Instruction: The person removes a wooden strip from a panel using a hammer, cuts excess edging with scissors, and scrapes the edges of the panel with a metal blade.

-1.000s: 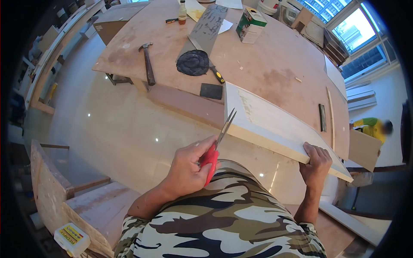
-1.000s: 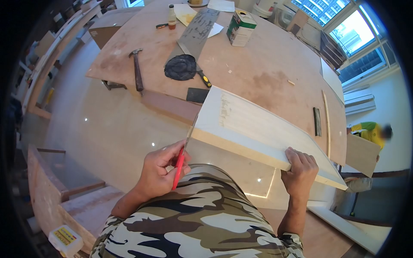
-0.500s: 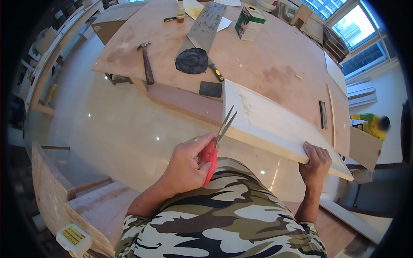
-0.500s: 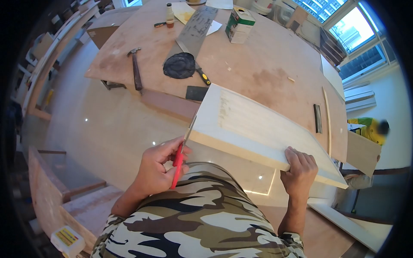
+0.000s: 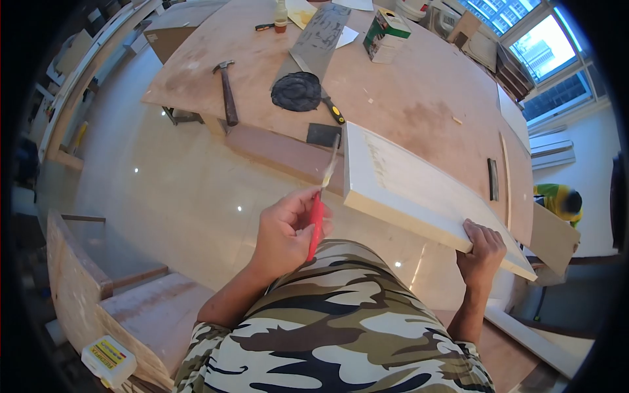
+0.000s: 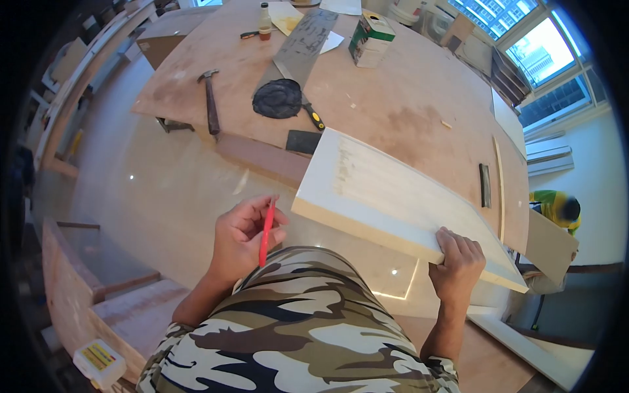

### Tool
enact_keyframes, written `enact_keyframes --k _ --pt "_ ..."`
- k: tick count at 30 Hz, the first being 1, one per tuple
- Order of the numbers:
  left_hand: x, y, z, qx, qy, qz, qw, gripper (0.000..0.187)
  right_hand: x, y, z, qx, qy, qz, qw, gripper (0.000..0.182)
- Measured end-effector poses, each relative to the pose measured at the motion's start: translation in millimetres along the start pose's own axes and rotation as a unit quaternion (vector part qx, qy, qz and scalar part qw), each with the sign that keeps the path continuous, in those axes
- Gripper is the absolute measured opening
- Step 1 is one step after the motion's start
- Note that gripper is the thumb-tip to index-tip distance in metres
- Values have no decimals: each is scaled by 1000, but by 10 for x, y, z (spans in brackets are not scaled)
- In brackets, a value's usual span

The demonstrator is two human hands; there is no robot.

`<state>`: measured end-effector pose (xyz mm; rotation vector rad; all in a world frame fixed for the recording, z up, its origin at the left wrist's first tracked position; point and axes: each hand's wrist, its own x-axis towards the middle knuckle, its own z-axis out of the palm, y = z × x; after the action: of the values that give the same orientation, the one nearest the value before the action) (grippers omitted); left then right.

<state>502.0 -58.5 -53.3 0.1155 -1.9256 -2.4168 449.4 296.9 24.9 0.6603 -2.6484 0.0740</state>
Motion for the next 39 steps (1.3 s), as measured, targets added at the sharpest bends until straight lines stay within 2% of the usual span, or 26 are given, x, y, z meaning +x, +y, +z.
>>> enact_keyframes --k 3,6,9,14,18,24,27,30,32,34,36,38,39 --pt "119 23 92 -61 74 64 993 49 60 36 -11 -14 -9 15 1000 31" --pt "296 157 94 -39 73 57 995 50 152 98 -9 -13 16 -8 1000 32" --pt "711 256 133 -138 52 -23 989 53 223 132 -24 -26 -2 8 1000 34" --pt "1042 263 140 -117 -30 -5 993 62 305 170 -30 -14 3 6 1000 36" --pt "1051 311 117 -124 -84 -59 987 69 318 151 -43 -15 1 10 1000 37" --pt "1063 305 62 -127 -113 -61 983 73 328 115 -55 -17 -2 7 1000 37" --pt "1034 170 56 -127 -105 -17 986 72 383 156 -56 -19 2 6 1000 35" --pt "998 -70 80 -140 -41 -40 989 67 518 333 -30 -25 -14 18 999 37" --pt "984 -181 93 -168 13 -65 984 53 740 394 -109 -36 -29 40 998 46" --pt "1087 -391 10 -141 38 -47 988 39 983 600 -1 -57 33 10 998 55" --pt "1172 -443 -10 -122 70 -43 989 31 1283 766 105 -17 116 -26 993 59" --pt "1249 -492 -34 -105 102 -44 988 30 1541 965 244 24 158 -10 987 63" --pt "1270 -544 -52 -99 117 -50 987 33 1669 1004 264 -1 126 29 992 66"
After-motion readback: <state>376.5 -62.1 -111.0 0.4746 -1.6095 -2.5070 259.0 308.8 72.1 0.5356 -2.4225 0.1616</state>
